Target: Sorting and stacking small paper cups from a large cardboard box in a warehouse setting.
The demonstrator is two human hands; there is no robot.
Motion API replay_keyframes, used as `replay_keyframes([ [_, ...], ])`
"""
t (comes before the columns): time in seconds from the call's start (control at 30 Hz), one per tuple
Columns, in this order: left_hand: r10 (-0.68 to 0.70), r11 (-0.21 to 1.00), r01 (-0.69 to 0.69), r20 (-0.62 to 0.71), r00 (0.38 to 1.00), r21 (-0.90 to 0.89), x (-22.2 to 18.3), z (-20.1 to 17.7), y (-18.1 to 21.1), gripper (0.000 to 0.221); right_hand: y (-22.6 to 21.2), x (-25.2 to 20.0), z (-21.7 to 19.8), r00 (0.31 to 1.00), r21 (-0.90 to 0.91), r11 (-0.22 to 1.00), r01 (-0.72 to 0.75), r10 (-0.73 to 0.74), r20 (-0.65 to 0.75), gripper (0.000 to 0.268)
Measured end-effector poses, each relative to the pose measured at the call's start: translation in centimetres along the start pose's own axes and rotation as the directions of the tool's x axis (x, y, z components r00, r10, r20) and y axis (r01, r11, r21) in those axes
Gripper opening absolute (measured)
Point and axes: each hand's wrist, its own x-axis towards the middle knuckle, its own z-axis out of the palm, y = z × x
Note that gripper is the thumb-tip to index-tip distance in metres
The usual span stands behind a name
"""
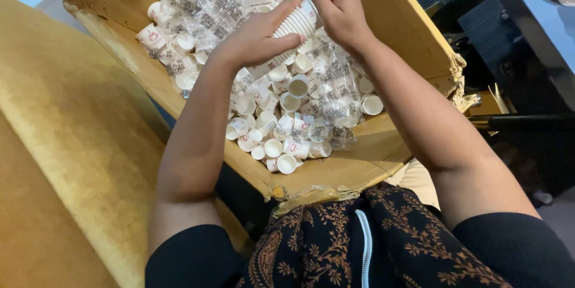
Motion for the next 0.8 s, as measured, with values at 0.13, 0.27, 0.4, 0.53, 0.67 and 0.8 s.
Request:
replay_keyframes([
  [0.13, 0.07, 0.997, -0.071, 0.016, 0.997, 0.007, -0.2, -0.2, -0.1, 0.084, -0.2, 0.5, 0.1, 0.995, 0.074, 0.997, -0.026, 0.018, 0.1, 0.027],
  [0.27, 0.086, 0.991, -0.087, -0.009, 0.996, -0.105, 0.0, -0.5, 2.7, 0.079, -0.3, -0.2, 0.4, 0.995, 0.019, 0.995, -0.099, 0.098, 0.029, 0.022],
  [0.4, -0.049, 0.986, 0.03, -0.114, 0.992, -0.162, -0.3, -0.8, 4.3, 0.059, 1.0, -0.8, 1.2, 0.92, -0.162, 0.926, -0.342, 0.295, -0.256, 0.025],
  [0.53, 0.027, 0.983, -0.064, -0.209, 0.978, -0.171, 0.5, 0.1, 3.1, 0.06, 7.8, -5.0, 2.2, 0.871, -0.834, 0.552, -0.009, 0.414, 0.265, 0.028],
  [0.67, 0.078, 0.997, -0.076, -0.094, 0.992, 0.032, 0.8, 0.5, 1.8, 0.068, 9.2, -6.2, 3.9, 0.633, -0.923, 0.384, -0.005, 0.716, 0.294, 0.036],
  [0.8, -0.002, 0.994, -0.002, 0.038, 0.999, 0.112, 0.6, 0.3, 2.6, 0.072, 8.4, -5.3, 1.9, 0.831, -0.826, 0.448, -0.341, 0.554, -0.042, 0.05],
])
